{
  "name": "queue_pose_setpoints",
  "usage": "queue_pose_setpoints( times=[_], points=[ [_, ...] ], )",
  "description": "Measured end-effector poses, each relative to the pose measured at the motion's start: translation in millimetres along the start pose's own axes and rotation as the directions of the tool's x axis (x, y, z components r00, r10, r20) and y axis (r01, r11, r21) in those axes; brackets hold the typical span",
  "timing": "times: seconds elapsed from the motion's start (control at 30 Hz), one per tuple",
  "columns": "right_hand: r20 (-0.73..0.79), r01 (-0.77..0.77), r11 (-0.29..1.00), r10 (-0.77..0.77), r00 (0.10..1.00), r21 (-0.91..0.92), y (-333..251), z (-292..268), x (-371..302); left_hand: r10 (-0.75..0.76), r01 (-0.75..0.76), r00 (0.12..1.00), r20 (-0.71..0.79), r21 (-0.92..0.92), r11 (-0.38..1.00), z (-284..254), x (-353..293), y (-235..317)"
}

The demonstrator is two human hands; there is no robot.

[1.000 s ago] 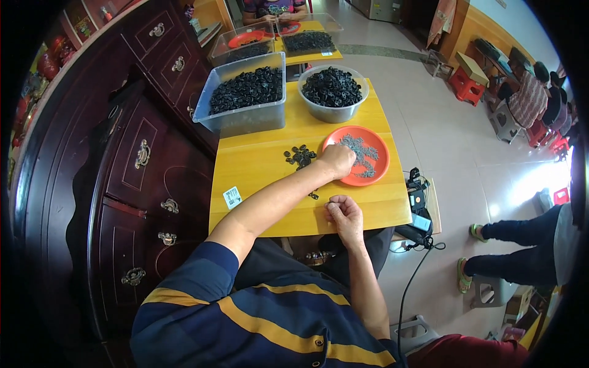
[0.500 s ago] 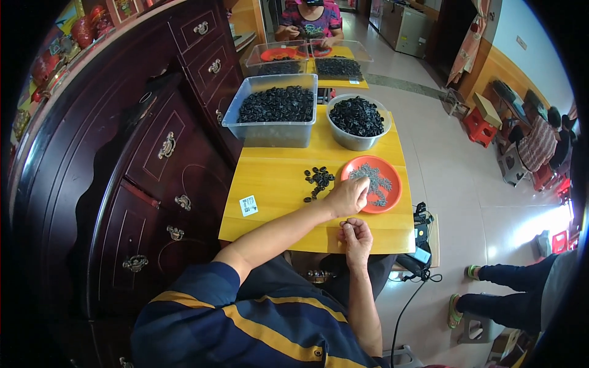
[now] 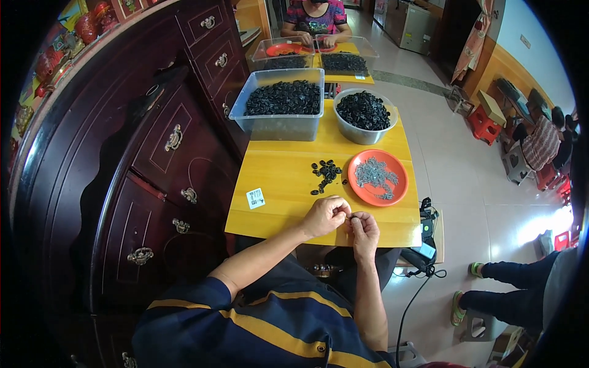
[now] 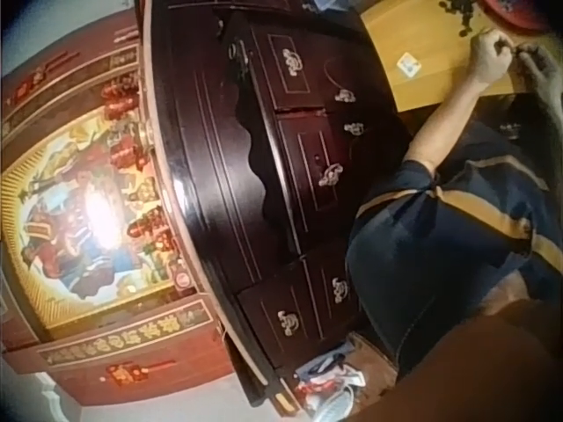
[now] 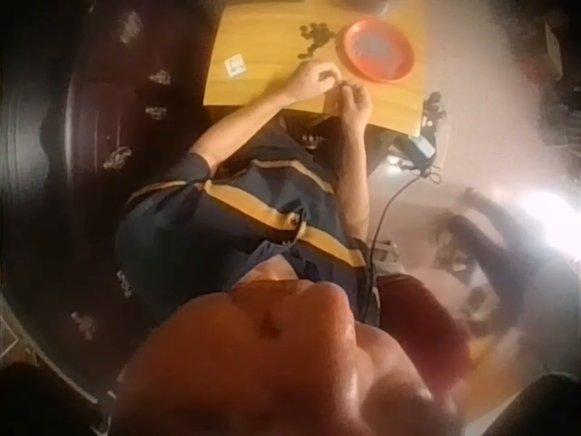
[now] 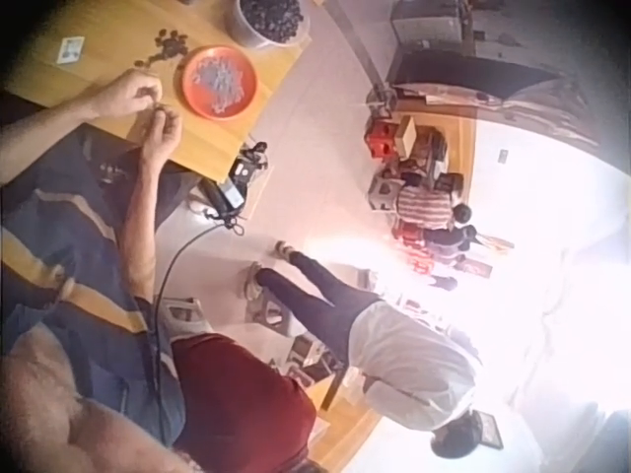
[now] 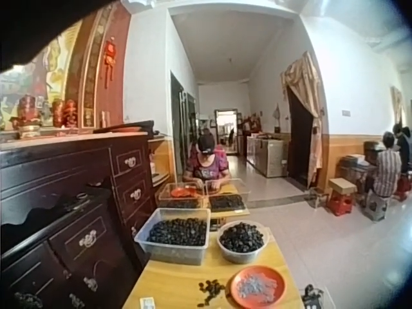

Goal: The person assembles plastic components by hand, inserting pins into the pieces and fitting them together before placing the parts on the table.

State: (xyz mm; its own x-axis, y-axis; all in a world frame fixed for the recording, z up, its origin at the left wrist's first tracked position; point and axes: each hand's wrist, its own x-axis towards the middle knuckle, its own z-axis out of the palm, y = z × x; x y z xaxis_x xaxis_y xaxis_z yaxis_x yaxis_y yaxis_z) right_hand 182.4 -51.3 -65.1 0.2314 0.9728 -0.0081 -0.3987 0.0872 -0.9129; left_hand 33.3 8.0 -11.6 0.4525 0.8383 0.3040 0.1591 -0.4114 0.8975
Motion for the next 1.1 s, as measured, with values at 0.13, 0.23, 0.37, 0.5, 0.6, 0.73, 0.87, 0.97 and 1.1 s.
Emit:
queue_pose_setpoints(
  times=[0.13, 0.23, 0.37, 0.5, 0.6, 0.73, 0.87, 0.97, 1.1],
  points=[
    [-0.020, 0.019, 0.997, -0.021, 1.000, -0.072, -1.4, 0.5, 1.2, -0.011, 0.011, 1.000, -0.013, 0.008, 1.000, 2.5, 1.0, 1.4],
    [-0.011, 0.017, 0.995, -0.018, 1.000, -0.101, 1.1, -2.7, 2.8, -0.038, 0.038, 0.999, 0.011, 0.014, 0.999, 1.6, 0.6, 0.3],
    [-0.009, -0.003, 0.998, 0.002, 1.000, -0.063, -0.2, -1.7, 2.8, -0.016, 0.015, 1.000, 0.005, 0.055, 0.998, 2.0, 1.3, -5.2],
    [-0.011, -0.020, 0.999, 0.019, 1.000, -0.038, -6.6, 3.5, 0.5, -0.055, 0.055, 0.998, 0.002, -0.007, 0.998, 3.8, -0.6, -3.9],
    [-0.004, -0.022, 0.999, 0.022, 1.000, -0.046, -8.2, 5.2, 0.3, -0.073, 0.073, 0.997, 0.000, -0.026, 0.997, 4.9, 0.6, -1.1],
    [0.023, -0.014, 0.996, 0.016, 1.000, -0.085, -9.1, 7.1, 0.1, -0.050, 0.050, 0.999, -0.005, 0.010, 0.999, 5.8, 0.0, -2.9],
    [0.005, -0.019, 0.998, 0.020, 1.000, -0.067, -9.8, 7.8, -1.3, -0.054, 0.054, 0.998, 0.016, -0.028, 0.998, 9.5, -1.6, -7.3],
    [0.003, -0.018, 0.996, 0.018, 1.000, -0.084, -4.3, 2.0, 0.1, -0.054, 0.055, 0.999, 0.003, -0.030, 0.998, 10.5, 2.7, -6.2],
    [-0.002, -0.007, 0.999, 0.007, 1.000, -0.052, -3.0, 2.8, 4.5, -0.072, 0.072, 0.997, -0.003, -0.016, 0.997, 6.8, 5.5, -7.1]
  ],
)
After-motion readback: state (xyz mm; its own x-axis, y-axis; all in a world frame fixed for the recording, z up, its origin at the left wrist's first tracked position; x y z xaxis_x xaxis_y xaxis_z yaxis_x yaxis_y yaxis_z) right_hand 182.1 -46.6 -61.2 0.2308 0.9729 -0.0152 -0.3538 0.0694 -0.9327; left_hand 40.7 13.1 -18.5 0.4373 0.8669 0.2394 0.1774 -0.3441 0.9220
